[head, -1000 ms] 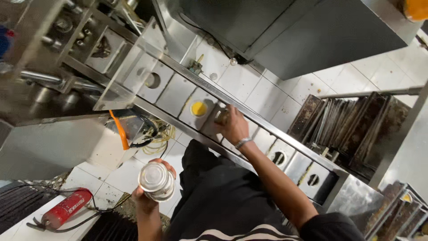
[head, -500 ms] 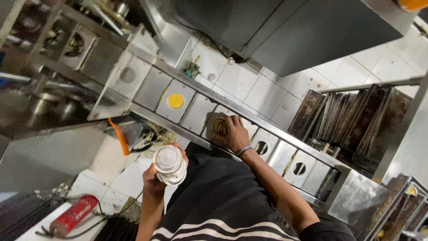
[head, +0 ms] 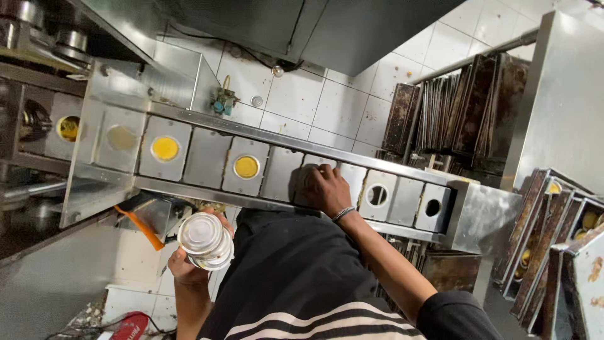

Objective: The person places small tart shells into the molds of a conveyor belt machine, and subsequently collects filled tart shells from a tray to stack them.

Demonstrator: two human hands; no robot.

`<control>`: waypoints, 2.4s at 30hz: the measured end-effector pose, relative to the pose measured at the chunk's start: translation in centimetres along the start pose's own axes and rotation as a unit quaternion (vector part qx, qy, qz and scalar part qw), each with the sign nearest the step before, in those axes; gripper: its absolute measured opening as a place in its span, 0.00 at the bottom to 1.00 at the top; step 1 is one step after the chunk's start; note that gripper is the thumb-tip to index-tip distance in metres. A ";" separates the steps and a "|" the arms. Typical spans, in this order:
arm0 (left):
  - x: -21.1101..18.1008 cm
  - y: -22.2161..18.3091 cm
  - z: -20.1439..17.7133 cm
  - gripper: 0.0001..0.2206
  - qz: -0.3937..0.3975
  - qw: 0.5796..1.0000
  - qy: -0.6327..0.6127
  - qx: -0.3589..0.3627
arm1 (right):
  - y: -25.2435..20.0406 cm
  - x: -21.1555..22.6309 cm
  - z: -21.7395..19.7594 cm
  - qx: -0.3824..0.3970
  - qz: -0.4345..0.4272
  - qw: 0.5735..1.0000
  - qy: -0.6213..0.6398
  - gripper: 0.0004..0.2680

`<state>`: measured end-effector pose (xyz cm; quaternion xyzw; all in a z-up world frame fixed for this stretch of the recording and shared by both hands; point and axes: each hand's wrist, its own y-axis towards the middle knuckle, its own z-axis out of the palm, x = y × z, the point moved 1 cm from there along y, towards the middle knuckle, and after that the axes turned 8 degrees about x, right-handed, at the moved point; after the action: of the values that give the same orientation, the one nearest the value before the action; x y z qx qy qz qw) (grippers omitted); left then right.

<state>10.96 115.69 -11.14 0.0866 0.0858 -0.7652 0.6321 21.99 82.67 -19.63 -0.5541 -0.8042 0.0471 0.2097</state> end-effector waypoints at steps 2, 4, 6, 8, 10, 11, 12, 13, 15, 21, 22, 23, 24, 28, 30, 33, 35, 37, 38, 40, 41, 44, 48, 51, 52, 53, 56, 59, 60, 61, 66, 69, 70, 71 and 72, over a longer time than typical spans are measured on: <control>-0.1 0.6 0.5 0.36 -0.005 0.999 0.044 0.019 | 0.3 0.9 0.2 -0.015 0.002 1.000 -0.002 0.23; -0.1 1.1 0.2 0.34 -0.007 0.995 0.086 0.043 | 1.0 1.4 0.3 -0.032 0.002 0.999 -0.007 0.22; 0.1 0.6 -0.4 0.37 -0.020 0.999 -0.002 0.037 | 0.9 1.8 0.5 -0.020 0.004 1.000 -0.007 0.25; -0.1 1.0 0.1 0.36 -0.013 0.998 0.037 0.042 | 0.7 2.7 -0.4 -0.012 0.001 1.000 0.001 0.24; -0.4 1.4 0.2 0.36 -0.004 0.996 0.078 0.049 | 0.7 2.9 -0.8 -0.006 -0.003 1.000 0.008 0.23; -0.6 1.2 0.0 0.36 -0.013 0.998 0.044 0.040 | 0.4 2.7 -0.5 0.011 0.005 0.999 0.030 0.25; -0.8 1.0 -0.2 0.37 -0.022 0.999 0.009 0.030 | 0.2 2.5 -0.3 0.028 0.013 0.998 0.053 0.27; -1.0 0.9 -0.7 0.37 -0.022 0.999 0.011 0.030 | -0.3 2.1 -0.3 0.028 0.013 0.998 0.054 0.27; -1.6 0.6 -1.7 0.37 -0.004 0.993 0.104 0.053 | -1.2 1.1 -0.3 0.029 0.100 0.987 0.123 0.30; -1.6 0.6 -1.5 0.36 0.010 0.986 0.155 0.060 | -4.9 -3.6 -3.6 -0.019 0.284 0.952 0.112 0.26; -1.5 1.0 -1.2 0.36 0.006 0.986 0.154 0.062 | -4.9 -4.1 -3.2 -0.021 0.288 0.951 0.113 0.26; -1.4 1.4 -0.9 0.36 -0.005 0.984 0.163 0.065 | -4.9 -4.6 -2.8 -0.005 0.276 0.955 0.107 0.27; -1.2 1.8 -0.6 0.35 -0.015 0.983 0.172 0.067 | -4.9 -5.1 -2.3 0.010 0.265 0.959 0.100 0.28; -0.8 2.6 0.6 0.35 -0.049 0.980 0.173 0.089 | -4.3 -4.4 -0.9 0.020 0.222 0.973 0.063 0.29; -0.4 2.9 1.2 0.35 -0.038 0.982 0.172 0.071 | -3.7 -3.4 -0.2 -0.038 0.102 0.994 0.000 0.25; 0.1 2.7 0.7 0.36 -0.037 0.988 0.137 0.059 | -2.4 -3.3 2.5 -0.056 0.054 0.996 -0.047 0.23; 0.0 2.5 0.2 0.36 -0.038 0.987 0.143 0.060 | -1.8 -2.3 1.3 -0.026 0.034 0.999 -0.017 0.25; -0.3 2.1 -0.1 0.36 -0.038 0.986 0.149 0.061 | -1.5 -1.3 0.5 0.004 0.014 1.000 0.014 0.27; -0.5 1.9 -0.3 0.36 -0.036 0.984 0.166 0.058 | -1.4 -0.9 0.3 0.037 0.016 0.999 0.030 0.29; -0.6 2.1 -0.1 0.36 -0.037 0.981 0.183 0.061 | -1.2 -0.5 -0.2 0.065 0.022 0.997 0.045 0.31; -0.7 2.2 0.1 0.35 -0.025 0.978 0.198 0.056 | -1.4 -0.2 -0.1 0.057 0.027 0.995 0.074 0.31; -0.9 1.7 -0.7 0.35 -0.020 0.984 0.169 0.045 | -2.1 -1.1 1.0 0.047 0.061 0.991 0.109 0.29; -1.0 1.5 -0.8 0.36 -0.021 0.987 0.154 0.042 | -3.8 -2.7 0.0 -0.023 0.088 0.992 0.088 0.24; -1.0 1.8 -1.1 0.36 -0.039 0.983 0.173 0.053 | -2.3 -1.5 0.5 -0.007 -0.033 0.998 0.051 0.22; -1.2 2.3 -0.8 0.36 -0.039 0.982 0.176 0.053 | -1.2 -0.6 0.7 -0.009 -0.034 0.998 0.053 0.22; -1.3 2.6 -0.6 0.37 -0.064 0.981 0.173 0.052 | -0.2 0.5 0.9 -0.007 -0.069 0.997 0.038 0.20; -1.5 2.4 -0.9 0.38 -0.081 0.981 0.170 0.056 | 2.6 2.6 1.8 0.010 -0.103 0.995 0.005 0.17; -1.8 1.6 -0.5 0.37 -0.063 0.985 0.151 0.059 | 3.9 3.6 2.4 -0.007 -0.117 0.993 -0.007 0.16; -1.8 1.5 -0.3 0.36 -0.054 0.988 0.131 0.056 | 4.2 3.6 2.4 -0.036 -0.132 0.991 -0.004 0.16; -1.7 1.1 -0.4 0.36 -0.053 0.988 0.130 0.058 | 3.7 3.6 1.8 -0.037 -0.133 0.990 -0.007 0.16; -1.7 0.0 -1.1 0.36 -0.009 0.988 0.153 0.026 | 1.6 0.9 0.4 -0.048 -0.037 0.998 0.002 0.16; -1.2 0.2 -2.3 0.37 -0.005 0.983 0.176 0.052 | 1.6 -0.1 0.4 -0.008 0.034 0.999 0.004 0.27; -0.9 0.0 -1.9 0.37 -0.008 0.983 0.174 0.052 | 1.1 -0.3 1.1 -0.006 0.037 0.999 0.003 0.27; -0.7 0.1 -1.6 0.37 -0.026 0.991 0.122 0.038 | 1.1 -0.4 1.7 -0.021 0.019 1.000 -0.002 0.24; -0.5 0.2 -1.3 0.37 -0.045 0.996 0.069 0.023 | 1.1 -0.6 2.3 -0.036 0.001 0.999 -0.008 0.22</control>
<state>11.33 116.47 -12.32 0.1504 0.1153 -0.7866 0.5876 22.23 82.95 -22.22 -0.5616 -0.8066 0.0232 0.1833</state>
